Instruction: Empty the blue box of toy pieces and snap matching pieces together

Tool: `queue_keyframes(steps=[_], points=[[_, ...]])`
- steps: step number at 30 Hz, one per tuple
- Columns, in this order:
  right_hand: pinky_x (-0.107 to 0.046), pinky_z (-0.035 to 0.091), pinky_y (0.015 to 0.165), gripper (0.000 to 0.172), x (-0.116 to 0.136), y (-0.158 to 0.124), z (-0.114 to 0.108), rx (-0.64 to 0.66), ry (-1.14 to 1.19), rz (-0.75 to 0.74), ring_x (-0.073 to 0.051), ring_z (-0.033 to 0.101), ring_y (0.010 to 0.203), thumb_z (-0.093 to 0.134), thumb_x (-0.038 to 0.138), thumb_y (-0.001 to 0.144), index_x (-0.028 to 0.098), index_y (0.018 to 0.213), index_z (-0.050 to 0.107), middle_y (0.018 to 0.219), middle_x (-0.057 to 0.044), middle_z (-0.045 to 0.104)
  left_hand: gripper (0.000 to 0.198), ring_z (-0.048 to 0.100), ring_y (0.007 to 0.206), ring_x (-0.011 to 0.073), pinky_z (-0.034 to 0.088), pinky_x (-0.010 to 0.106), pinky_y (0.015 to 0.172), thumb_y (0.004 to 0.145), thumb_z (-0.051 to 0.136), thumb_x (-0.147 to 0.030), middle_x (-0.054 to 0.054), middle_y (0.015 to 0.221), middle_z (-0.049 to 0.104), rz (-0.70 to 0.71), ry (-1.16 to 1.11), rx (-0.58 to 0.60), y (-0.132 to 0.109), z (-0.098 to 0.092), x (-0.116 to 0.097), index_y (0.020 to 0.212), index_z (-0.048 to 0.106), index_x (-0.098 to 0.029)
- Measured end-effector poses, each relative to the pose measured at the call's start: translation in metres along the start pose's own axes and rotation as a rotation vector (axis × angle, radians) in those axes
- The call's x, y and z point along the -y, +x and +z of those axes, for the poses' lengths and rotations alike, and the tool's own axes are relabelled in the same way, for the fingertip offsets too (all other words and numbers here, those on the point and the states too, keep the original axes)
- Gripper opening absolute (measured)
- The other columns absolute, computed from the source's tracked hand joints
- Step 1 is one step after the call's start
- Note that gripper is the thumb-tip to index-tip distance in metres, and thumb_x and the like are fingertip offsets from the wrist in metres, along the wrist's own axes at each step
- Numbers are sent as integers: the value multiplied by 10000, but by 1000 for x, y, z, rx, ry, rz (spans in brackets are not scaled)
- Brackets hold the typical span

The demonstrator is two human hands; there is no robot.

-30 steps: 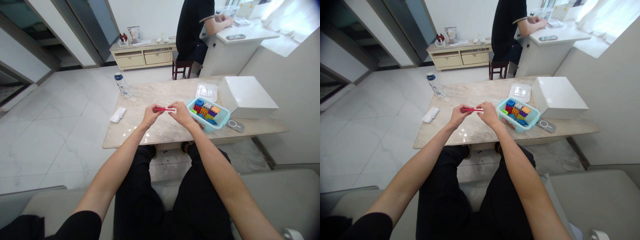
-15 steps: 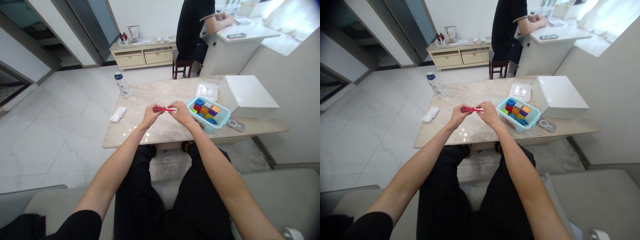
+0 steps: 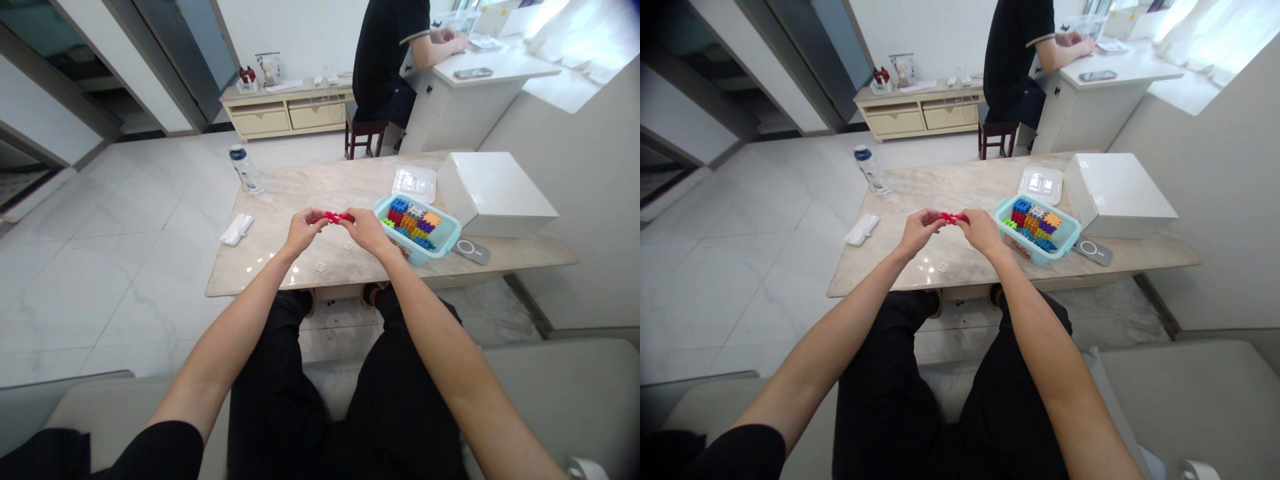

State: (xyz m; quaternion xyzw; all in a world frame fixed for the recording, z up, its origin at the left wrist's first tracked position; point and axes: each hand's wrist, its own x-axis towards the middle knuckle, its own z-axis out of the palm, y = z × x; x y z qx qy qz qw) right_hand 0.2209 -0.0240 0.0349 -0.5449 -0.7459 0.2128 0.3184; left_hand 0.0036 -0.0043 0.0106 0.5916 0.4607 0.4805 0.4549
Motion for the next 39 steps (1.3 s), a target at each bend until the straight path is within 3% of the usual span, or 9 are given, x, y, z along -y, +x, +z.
queue_keyframes(steps=[5,11,19,23,29,35,39], points=[[-352,533,930,187,-2,3,1,-14,79,18,-263,748,989,659,283,1086,198,1106,824,1074,-97,849,363,773,877,223,580,315,722,786,911,-463,82,931,830,-8,-21,-7,1,-2,-2,989,771,-195],[-341,510,894,260,2,4,3,45,93,51,-248,725,911,624,291,1091,203,930,808,976,-94,835,313,765,834,224,569,332,708,786,895,-421,89,926,831,-21,21,-6,5,-3,6,969,789,-191],[-349,528,870,293,-22,10,-18,-224,231,218,-232,742,854,549,305,1100,194,931,761,948,-95,826,303,744,810,198,604,360,804,772,946,-344,103,960,849,-128,-20,-110,5,-30,16,969,780,-184],[-346,511,821,326,-31,10,-17,-236,230,238,-236,715,837,551,362,1065,188,899,770,902,-82,809,307,779,876,196,623,368,903,803,955,-267,104,968,845,-258,-136,-198,3,-38,13,988,727,-179],[-318,479,708,335,-19,14,2,-164,391,195,-200,649,731,626,437,1012,194,818,750,774,-46,747,303,805,979,220,597,361,933,824,962,-288,122,1043,853,-407,-230,-133,2,-17,0,1000,742,-176],[-297,529,732,365,-4,15,8,-95,544,207,-182,686,737,618,460,1051,195,835,747,835,-63,797,416,777,1102,248,551,359,930,812,942,-394,128,1196,859,-338,-275,-91,-1,13,-10,1156,827,-191],[-300,467,697,369,0,8,7,-91,396,200,-176,642,691,593,391,1054,201,764,719,753,-36,751,446,762,1111,277,510,371,889,786,942,-445,112,1156,866,-296,-144,-108,-2,18,-8,1155,840,-214]])
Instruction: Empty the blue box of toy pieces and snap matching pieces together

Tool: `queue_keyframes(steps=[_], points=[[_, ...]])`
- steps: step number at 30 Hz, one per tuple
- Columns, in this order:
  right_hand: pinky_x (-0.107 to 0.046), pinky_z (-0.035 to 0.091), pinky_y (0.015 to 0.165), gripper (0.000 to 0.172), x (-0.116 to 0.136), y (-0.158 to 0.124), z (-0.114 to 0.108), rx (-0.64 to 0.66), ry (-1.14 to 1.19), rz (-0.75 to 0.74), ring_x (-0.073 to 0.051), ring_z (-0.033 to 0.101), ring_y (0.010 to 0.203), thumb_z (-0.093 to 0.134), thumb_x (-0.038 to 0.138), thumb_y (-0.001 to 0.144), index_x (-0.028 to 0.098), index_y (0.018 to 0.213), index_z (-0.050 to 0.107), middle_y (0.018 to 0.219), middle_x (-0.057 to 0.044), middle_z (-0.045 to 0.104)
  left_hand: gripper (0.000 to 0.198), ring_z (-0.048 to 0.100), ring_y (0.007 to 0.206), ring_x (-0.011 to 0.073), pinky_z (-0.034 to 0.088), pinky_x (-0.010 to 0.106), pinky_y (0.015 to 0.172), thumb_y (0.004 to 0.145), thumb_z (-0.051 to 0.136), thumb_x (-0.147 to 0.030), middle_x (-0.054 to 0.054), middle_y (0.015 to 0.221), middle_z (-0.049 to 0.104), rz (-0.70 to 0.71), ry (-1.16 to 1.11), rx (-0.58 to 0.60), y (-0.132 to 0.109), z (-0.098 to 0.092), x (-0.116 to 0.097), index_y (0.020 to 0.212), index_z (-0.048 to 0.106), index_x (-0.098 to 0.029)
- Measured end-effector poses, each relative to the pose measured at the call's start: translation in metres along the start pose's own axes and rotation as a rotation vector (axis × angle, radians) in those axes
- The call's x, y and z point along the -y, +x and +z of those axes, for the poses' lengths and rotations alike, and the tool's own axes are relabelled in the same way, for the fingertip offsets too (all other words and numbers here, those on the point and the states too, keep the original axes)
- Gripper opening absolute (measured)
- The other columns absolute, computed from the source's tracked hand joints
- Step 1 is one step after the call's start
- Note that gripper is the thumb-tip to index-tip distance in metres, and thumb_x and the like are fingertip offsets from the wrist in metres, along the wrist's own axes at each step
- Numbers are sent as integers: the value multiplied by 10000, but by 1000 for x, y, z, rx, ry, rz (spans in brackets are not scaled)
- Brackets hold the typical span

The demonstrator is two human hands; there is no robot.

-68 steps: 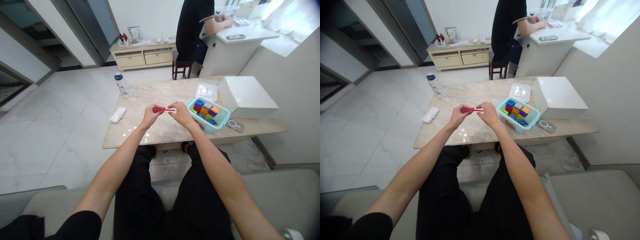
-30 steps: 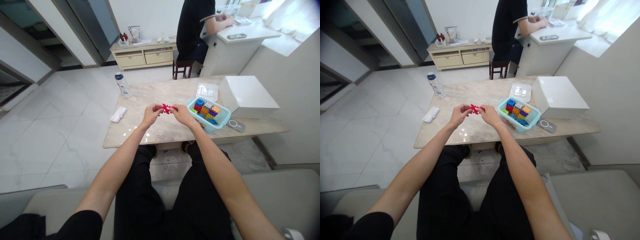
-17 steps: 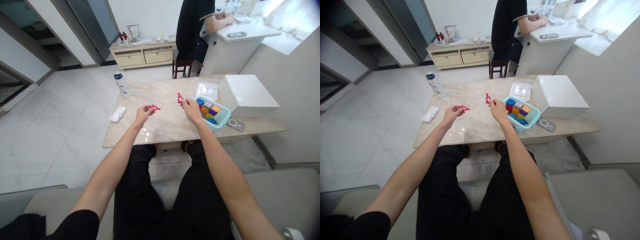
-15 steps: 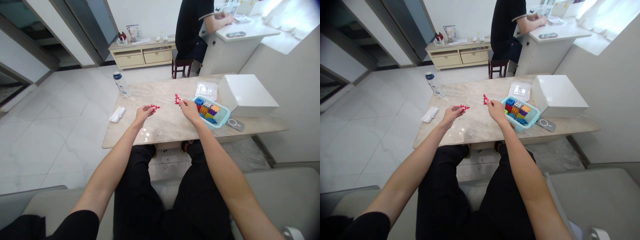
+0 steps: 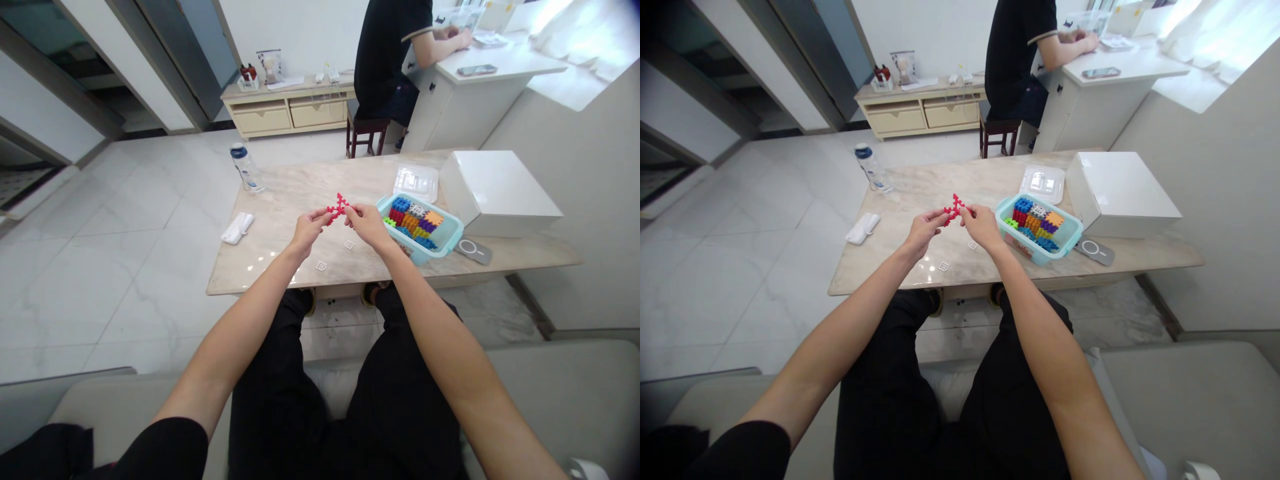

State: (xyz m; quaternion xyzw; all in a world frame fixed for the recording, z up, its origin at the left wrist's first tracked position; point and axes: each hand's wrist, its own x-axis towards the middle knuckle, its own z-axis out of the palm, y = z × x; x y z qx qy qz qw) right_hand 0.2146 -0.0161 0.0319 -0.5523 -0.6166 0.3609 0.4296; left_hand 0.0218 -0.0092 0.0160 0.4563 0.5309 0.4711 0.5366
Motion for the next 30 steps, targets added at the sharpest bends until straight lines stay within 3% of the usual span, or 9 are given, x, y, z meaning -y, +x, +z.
queue_keyframes(steps=[6,11,17,30], points=[[-310,410,693,395,6,-8,-2,37,-138,21,-181,615,681,599,380,1053,197,720,706,700,-24,721,536,774,1034,252,517,349,863,694,1017,-503,106,1100,843,7,-69,50,1,-5,5,1069,767,-212],[-309,425,696,382,5,-6,-1,19,-119,24,-180,613,677,598,374,1044,200,724,713,712,-30,725,595,767,955,214,553,353,891,621,1061,-431,63,1010,818,39,-99,99,1,-6,6,1067,739,-204],[-282,493,713,362,-2,-2,1,56,110,67,-170,657,701,598,412,1032,194,770,720,755,-50,751,603,765,1006,223,573,377,935,648,1046,-413,84,1077,832,48,-94,156,0,-4,3,1152,799,-192],[-298,484,675,420,-7,-3,2,149,-53,72,-193,670,726,563,424,1068,173,834,804,852,-70,803,639,802,1022,254,621,451,1003,649,1064,-407,120,1098,854,92,-114,201,-4,0,2,1167,774,-170]])
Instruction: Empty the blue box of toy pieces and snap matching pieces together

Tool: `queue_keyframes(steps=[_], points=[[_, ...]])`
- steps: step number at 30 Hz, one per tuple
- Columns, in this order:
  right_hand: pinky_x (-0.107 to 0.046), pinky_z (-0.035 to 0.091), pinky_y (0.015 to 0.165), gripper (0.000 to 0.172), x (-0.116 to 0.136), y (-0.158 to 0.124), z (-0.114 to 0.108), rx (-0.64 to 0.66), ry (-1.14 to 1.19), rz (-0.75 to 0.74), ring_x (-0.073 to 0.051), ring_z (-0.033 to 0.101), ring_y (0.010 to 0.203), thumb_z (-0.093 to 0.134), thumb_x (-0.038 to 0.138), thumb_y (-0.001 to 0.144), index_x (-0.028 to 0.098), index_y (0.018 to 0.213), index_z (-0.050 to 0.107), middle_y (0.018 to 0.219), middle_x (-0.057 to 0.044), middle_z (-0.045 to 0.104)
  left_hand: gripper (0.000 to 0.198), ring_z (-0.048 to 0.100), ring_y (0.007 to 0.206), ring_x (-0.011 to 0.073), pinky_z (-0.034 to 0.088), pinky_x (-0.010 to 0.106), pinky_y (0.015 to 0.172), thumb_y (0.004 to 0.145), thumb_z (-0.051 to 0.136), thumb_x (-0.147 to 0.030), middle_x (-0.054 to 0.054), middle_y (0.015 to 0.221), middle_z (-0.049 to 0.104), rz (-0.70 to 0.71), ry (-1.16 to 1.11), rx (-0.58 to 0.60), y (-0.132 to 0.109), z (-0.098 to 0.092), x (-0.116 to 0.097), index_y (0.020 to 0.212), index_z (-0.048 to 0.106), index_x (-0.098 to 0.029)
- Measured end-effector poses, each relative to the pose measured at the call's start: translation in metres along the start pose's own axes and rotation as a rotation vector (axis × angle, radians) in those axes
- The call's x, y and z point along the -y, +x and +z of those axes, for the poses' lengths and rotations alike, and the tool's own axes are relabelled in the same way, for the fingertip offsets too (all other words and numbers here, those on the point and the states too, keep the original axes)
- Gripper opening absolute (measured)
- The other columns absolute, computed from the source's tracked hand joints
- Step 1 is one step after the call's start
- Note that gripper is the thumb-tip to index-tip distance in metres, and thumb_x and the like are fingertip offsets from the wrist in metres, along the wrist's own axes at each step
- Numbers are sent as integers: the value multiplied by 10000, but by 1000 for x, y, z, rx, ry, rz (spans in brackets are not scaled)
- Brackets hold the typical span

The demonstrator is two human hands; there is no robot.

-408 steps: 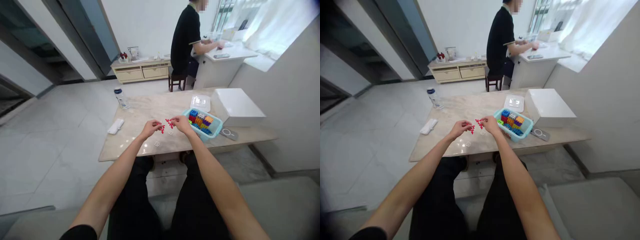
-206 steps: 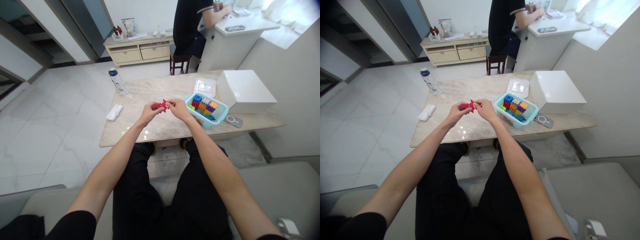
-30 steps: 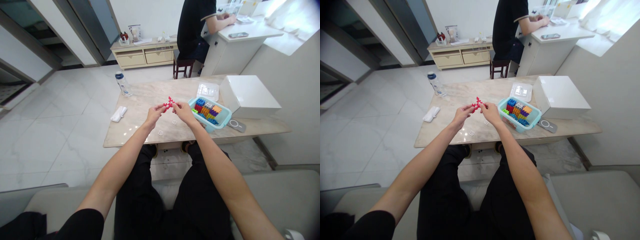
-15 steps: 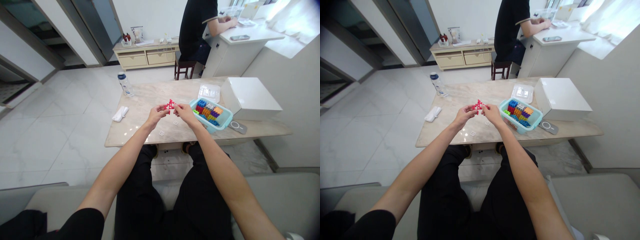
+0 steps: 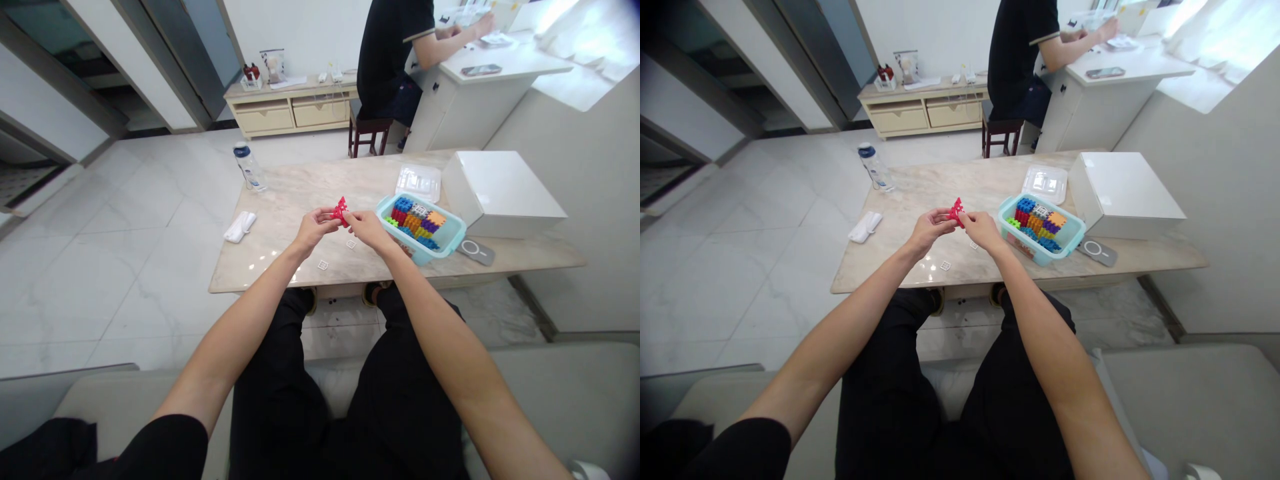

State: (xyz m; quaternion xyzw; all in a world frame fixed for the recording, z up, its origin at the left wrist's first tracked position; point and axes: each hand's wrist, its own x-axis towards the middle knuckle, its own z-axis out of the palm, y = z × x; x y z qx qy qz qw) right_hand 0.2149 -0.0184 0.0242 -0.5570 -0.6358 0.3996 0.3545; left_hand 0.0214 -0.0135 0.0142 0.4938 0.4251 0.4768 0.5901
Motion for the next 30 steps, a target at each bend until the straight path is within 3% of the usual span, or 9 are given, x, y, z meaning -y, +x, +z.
queue_keyframes(steps=[7,13,18,21,30], points=[[-282,533,713,452,-3,3,3,70,-6,33,-196,728,773,540,445,1118,176,899,830,943,-99,839,657,818,994,256,632,425,978,672,1061,-465,122,1073,863,12,30,34,-6,5,-8,1187,785,-164],[-284,528,710,464,-2,0,2,53,-37,9,-206,729,792,553,467,1108,167,880,824,907,-102,833,544,831,940,238,653,437,994,784,1003,-527,140,1064,865,-15,-2,-29,-7,7,-9,1098,770,-149],[-324,564,863,299,7,-9,-4,62,-71,-134,-233,772,943,718,411,1024,165,1122,859,1048,-98,862,489,832,923,225,654,442,1018,799,1004,-468,133,1038,868,-14,-65,-89,-4,5,-5,1068,750,-148],[-355,584,941,295,12,-14,-6,49,-53,-166,-243,794,1001,777,334,984,172,1220,851,1127,-109,870,481,832,938,219,649,433,1028,812,998,-456,130,1046,867,-23,-80,-106,-3,3,-4,1083,742,-151],[-375,606,959,222,14,-13,-6,17,-1,-143,-252,816,1021,778,270,990,175,1172,861,1142,-115,876,492,825,1026,258,642,432,979,816,979,-482,152,1142,862,-23,-23,-114,-1,0,-3,1132,762,-173]])
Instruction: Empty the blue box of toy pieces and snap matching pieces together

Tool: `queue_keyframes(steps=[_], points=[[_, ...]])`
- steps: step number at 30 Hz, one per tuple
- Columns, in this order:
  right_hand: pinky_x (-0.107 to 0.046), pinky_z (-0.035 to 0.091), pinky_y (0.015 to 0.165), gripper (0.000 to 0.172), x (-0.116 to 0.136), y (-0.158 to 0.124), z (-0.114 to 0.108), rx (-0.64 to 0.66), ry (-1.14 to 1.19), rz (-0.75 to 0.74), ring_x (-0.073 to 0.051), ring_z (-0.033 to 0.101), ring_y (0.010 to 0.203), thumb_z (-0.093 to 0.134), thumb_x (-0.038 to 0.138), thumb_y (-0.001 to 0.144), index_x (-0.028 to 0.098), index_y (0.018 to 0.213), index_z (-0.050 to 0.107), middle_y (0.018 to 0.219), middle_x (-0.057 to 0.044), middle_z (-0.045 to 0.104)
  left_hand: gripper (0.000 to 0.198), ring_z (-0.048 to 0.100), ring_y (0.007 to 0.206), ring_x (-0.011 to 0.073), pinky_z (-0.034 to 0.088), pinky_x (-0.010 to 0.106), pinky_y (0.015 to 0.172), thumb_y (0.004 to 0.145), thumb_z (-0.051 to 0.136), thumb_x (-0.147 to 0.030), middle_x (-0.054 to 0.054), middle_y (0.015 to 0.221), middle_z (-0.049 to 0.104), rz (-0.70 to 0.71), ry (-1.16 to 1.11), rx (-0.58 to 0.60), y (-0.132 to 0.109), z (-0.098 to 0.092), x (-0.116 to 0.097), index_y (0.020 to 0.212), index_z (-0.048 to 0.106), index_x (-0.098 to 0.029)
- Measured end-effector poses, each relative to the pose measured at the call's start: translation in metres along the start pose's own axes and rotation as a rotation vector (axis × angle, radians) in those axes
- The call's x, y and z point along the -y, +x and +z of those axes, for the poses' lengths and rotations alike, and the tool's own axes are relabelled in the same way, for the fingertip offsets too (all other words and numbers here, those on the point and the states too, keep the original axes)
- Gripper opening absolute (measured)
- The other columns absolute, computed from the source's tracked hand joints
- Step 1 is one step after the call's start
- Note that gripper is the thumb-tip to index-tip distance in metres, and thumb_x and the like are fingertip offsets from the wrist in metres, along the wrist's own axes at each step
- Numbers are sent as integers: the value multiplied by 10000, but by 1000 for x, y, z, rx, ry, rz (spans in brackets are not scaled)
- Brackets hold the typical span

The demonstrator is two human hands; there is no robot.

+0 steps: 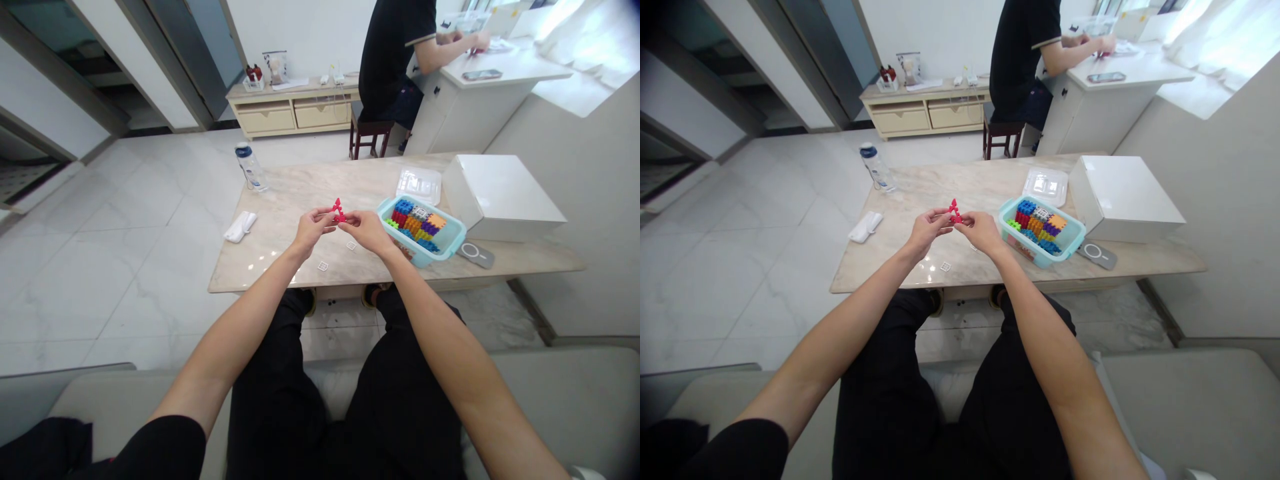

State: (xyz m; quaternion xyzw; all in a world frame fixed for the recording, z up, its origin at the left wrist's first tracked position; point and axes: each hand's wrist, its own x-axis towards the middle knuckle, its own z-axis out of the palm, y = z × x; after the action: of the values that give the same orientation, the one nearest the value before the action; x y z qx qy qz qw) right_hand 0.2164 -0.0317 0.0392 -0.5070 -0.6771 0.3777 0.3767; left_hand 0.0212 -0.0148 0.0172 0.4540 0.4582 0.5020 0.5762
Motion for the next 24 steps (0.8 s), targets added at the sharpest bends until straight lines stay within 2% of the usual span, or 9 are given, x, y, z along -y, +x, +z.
queue_keyframes(steps=[9,24], points=[[-356,582,911,184,-1,1,0,18,-63,6,-243,799,967,772,274,994,160,1097,874,1067,-103,880,468,823,1022,248,631,417,990,807,975,-437,142,1108,867,30,-2,-4,0,0,0,1127,771,-163],[-372,597,933,207,-3,1,1,14,-34,19,-251,806,976,760,241,979,163,1136,869,1106,-116,878,437,821,1035,253,633,419,974,840,949,-429,125,1081,866,50,28,13,-1,1,0,1145,768,-174]])
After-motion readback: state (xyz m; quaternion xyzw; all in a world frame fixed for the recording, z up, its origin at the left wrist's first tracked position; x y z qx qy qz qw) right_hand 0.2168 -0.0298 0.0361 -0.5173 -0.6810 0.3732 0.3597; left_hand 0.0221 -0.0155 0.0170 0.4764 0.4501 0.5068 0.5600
